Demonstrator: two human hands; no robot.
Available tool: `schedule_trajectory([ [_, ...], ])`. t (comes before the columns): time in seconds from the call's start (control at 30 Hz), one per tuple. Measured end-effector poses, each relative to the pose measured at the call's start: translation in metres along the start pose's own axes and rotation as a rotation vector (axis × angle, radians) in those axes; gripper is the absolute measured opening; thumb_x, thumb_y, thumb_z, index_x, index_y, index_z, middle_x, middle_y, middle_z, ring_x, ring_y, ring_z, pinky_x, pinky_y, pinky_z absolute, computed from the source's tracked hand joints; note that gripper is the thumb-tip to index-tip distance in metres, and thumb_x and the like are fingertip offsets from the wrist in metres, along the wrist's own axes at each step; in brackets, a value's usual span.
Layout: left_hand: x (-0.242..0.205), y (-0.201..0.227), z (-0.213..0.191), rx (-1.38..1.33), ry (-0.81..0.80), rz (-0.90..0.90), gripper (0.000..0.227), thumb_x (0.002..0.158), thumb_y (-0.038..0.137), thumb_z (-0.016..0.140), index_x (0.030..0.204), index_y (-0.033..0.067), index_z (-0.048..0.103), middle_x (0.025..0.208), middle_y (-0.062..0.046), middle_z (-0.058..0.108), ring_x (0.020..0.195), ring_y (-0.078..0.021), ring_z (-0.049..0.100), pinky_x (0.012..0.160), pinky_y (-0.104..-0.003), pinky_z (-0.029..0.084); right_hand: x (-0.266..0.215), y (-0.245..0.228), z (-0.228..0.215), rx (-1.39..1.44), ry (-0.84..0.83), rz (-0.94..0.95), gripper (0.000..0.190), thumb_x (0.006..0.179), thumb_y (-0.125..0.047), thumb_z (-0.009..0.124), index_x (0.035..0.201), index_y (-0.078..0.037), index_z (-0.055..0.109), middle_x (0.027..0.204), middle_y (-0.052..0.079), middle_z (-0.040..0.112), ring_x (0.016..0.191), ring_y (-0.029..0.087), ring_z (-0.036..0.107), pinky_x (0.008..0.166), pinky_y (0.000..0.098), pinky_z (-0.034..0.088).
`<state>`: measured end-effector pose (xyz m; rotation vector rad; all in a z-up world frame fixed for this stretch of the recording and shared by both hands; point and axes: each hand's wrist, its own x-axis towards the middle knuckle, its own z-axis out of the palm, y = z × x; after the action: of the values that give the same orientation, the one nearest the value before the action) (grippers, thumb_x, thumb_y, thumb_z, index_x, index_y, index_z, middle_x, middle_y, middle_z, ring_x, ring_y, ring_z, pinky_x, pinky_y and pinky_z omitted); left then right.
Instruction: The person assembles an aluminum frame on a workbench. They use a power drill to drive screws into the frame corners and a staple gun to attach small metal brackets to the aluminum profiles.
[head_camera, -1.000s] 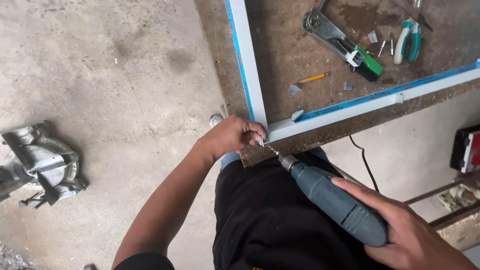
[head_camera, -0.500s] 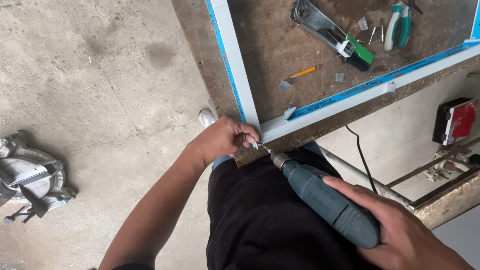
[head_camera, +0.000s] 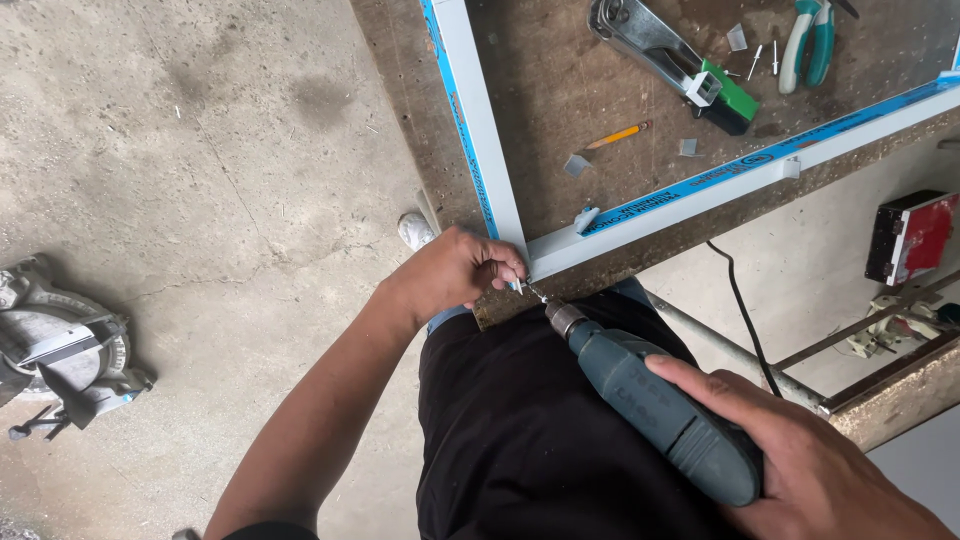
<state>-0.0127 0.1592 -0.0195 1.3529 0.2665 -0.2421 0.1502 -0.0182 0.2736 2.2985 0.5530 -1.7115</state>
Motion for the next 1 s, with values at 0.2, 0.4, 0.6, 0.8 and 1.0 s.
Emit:
schedule_trajectory([
  [0.2, 0.001, 0.0, -0.001, 0.044, -0.012, 0.038, 0.047, 0.079, -0.015, 0.044, 0.101, 0.0104, 0.078, 0.088, -0.002, 0.078, 0.073, -0.0071, 0.07, 0.044, -0.023, 0.061, -0.003, -0.008, 0.001, 0.014, 0.002, 0.085, 0.114, 0.048, -0.066, 0.083, 0.155, -0.06, 0.046, 0.161, -0.031, 0.057, 0.147, 0.0, 0.057, 0.115, 0.0337, 0.046],
  [0.4, 0.002, 0.004, -0.003, 0.025, -0.02, -0.014, 0.051, 0.076, -0.014, 0.04, 0.1, 0.0107, 0.078, 0.083, -0.003, 0.074, 0.069, -0.0074, 0.067, 0.043, -0.022, 0.06, -0.004, -0.024, 0.007, -0.087, 0.071, 0.001, 0.103, 0.066, -0.049, 0.087, 0.158, -0.052, 0.041, 0.159, -0.024, 0.056, 0.141, 0.004, 0.06, 0.109, 0.0311, 0.051],
  [0.6, 0.003, 0.0, -0.003, 0.029, -0.026, 0.026, 0.05, 0.074, -0.013, 0.039, 0.098, 0.0099, 0.077, 0.088, -0.002, 0.075, 0.07, -0.0079, 0.069, 0.043, -0.024, 0.062, -0.006, -0.037, 0.011, -0.036, 0.093, 0.01, 0.103, 0.063, -0.027, 0.084, 0.156, -0.053, 0.047, 0.149, -0.028, 0.071, 0.127, -0.001, 0.078, 0.094, 0.0252, 0.061],
  [0.8, 0.004, -0.004, -0.003, 0.03, -0.033, 0.02, 0.047, 0.079, -0.012, 0.041, 0.099, 0.0115, 0.077, 0.089, -0.001, 0.076, 0.073, -0.0091, 0.071, 0.042, -0.023, 0.057, -0.008, -0.061, 0.009, -0.156, -0.03, 0.349, 0.113, 0.071, -0.028, 0.085, 0.158, -0.075, 0.03, 0.118, -0.03, 0.089, 0.083, 0.004, 0.087, 0.076, 0.0243, 0.063],
  [1.0, 0.004, -0.006, -0.002, -0.002, -0.034, 0.021, 0.049, 0.075, -0.013, 0.042, 0.099, 0.0106, 0.077, 0.088, -0.002, 0.077, 0.073, -0.0087, 0.07, 0.042, -0.023, 0.058, -0.003, -0.034, 0.019, -0.141, 0.028, 0.127, 0.114, 0.061, -0.05, 0.094, 0.158, -0.063, 0.037, 0.148, -0.035, 0.069, 0.121, -0.005, 0.08, 0.089, 0.0249, 0.065],
])
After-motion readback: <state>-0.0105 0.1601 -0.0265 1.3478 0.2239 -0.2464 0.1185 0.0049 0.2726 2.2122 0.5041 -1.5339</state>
